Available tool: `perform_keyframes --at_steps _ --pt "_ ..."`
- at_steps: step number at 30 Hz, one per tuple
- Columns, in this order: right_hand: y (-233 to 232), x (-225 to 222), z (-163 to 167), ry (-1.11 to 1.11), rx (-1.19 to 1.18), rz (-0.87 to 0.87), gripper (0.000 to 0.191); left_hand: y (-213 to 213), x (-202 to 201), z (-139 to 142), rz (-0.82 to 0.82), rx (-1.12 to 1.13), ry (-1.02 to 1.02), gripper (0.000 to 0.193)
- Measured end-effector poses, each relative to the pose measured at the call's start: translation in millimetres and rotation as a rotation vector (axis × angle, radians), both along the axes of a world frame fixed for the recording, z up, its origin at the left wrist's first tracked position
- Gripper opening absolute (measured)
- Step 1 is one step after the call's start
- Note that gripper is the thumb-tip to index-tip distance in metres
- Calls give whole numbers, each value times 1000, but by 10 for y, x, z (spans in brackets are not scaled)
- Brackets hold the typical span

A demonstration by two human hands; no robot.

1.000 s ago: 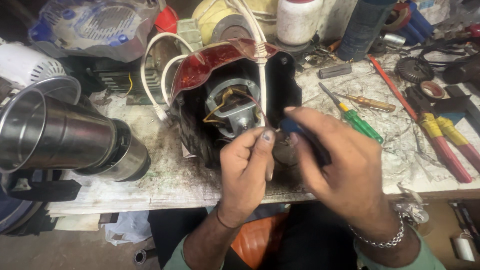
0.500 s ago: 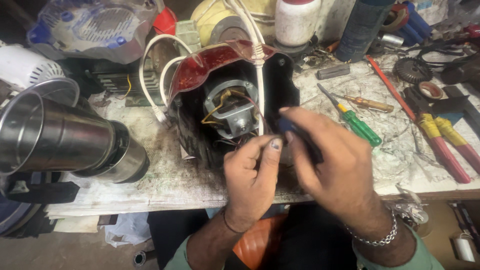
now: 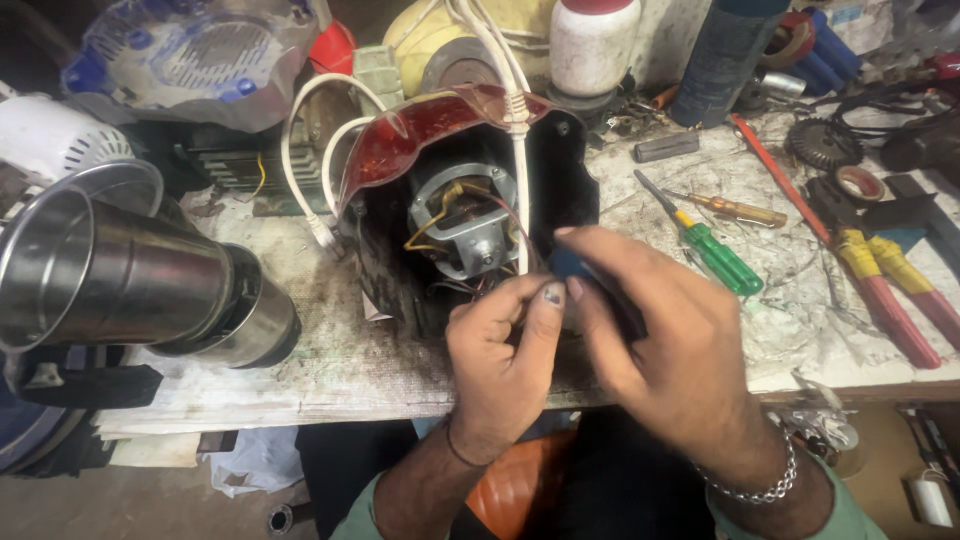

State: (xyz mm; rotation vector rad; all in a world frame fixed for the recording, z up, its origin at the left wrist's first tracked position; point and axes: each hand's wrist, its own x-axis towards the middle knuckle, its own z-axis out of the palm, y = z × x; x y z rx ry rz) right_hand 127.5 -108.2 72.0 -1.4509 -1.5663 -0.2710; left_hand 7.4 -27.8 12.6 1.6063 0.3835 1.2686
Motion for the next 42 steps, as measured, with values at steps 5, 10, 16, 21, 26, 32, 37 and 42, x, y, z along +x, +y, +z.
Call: perform_keyframes --at_steps 5,10,16,21,26,32,37,42 --pt "-8 3 21 81 -58 -31 34 -10 -1 32 -29 -70 56 21" --pt "-3 13 44 27 -31 -23 34 -2 -3 45 -55 -94 70 24" --pt "8 9 38 18 -9 -9 33 20 -3 -11 -135 -195 24 25" --pt "17 12 18 26 -14 -25 33 41 -6 -59 -226 -313 -15 32" --pt "27 -4 -13 72 -27 -12 33 46 -6 -84 -245 -320 -60 32" --pt "35 -3 -29 44 -13 3 34 44 6 -126 -233 -303 -54 30" --pt "57 -7 -47 64 21 6 31 40 41 -152 -250 -330 -77 30" --pt "65 2 -65 138 22 16 32 47 33 -131 -276 -325 -101 33"
